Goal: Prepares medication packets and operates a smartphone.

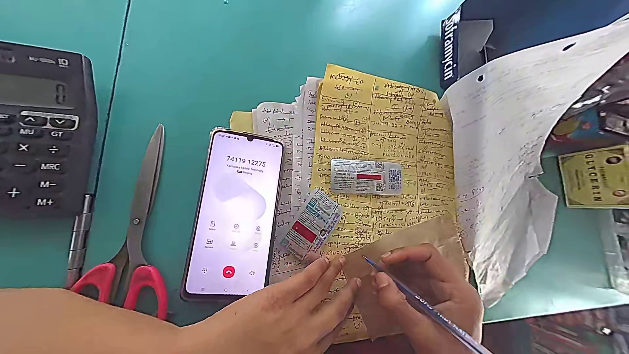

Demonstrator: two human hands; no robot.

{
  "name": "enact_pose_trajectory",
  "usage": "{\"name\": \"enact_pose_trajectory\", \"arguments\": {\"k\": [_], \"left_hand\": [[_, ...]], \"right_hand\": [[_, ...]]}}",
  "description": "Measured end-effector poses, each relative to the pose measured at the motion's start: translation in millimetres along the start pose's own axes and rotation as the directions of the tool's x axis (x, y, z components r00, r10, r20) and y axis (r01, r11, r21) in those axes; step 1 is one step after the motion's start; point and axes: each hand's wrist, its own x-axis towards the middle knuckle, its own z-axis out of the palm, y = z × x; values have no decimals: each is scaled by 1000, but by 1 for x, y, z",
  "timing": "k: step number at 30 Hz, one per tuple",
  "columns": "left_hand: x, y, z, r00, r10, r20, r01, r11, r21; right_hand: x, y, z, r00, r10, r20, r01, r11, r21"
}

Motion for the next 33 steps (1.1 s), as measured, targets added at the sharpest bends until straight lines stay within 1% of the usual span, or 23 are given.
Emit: {"name": "enact_pose_trajectory", "arguments": {"k": [1, 3, 5, 9, 14, 18, 20, 25, 30, 33], "left_hand": [[0, 1, 0, 1000, -2, -5, 2, 1000, -11], [-1, 3, 1, 999, -21, -32, 20, 1000, -21], [-1, 3, 1, 999, -32, -37, 32, 999, 10], [0, 3, 1, 998, -47, -44, 49, 998, 33], [-2, 3, 0, 999, -44, -9, 45, 998, 48], [-3, 7, -1, 996, -92, 0, 92, 996, -12], [-2, 9, -5, 994, -104, 22, 104, 995, 1], [-2, 9, -9, 997, -69, 46, 65, 994, 88], [-3, 10, -13, 995, -42, 86, 32, 993, 115], [-4, 11, -12, 997, -44, 70, 36, 993, 115]], "right_hand": [[1, -3, 2, 1000, 8, -3, -9, 1000, -24], [3, -1, 9, 1000, -17, -4, 17, 1000, -13], [3, 4, 14, 999, -41, -14, 41, 999, -6], [-2, 2, 13, 999, -38, -3, 38, 997, -73], [-5, 5, 20, 999, -47, -21, 45, 995, -93], [-5, 9, 18, 999, -52, -14, 50, 994, -94], [-5, 12, 18, 997, -73, -6, 72, 994, -87], [-6, 15, 20, 993, -114, -8, 113, 990, -86], [-4, 15, 20, 992, -125, -5, 124, 987, -103], [-5, 17, 19, 992, -124, 1, 124, 988, -91]]}}
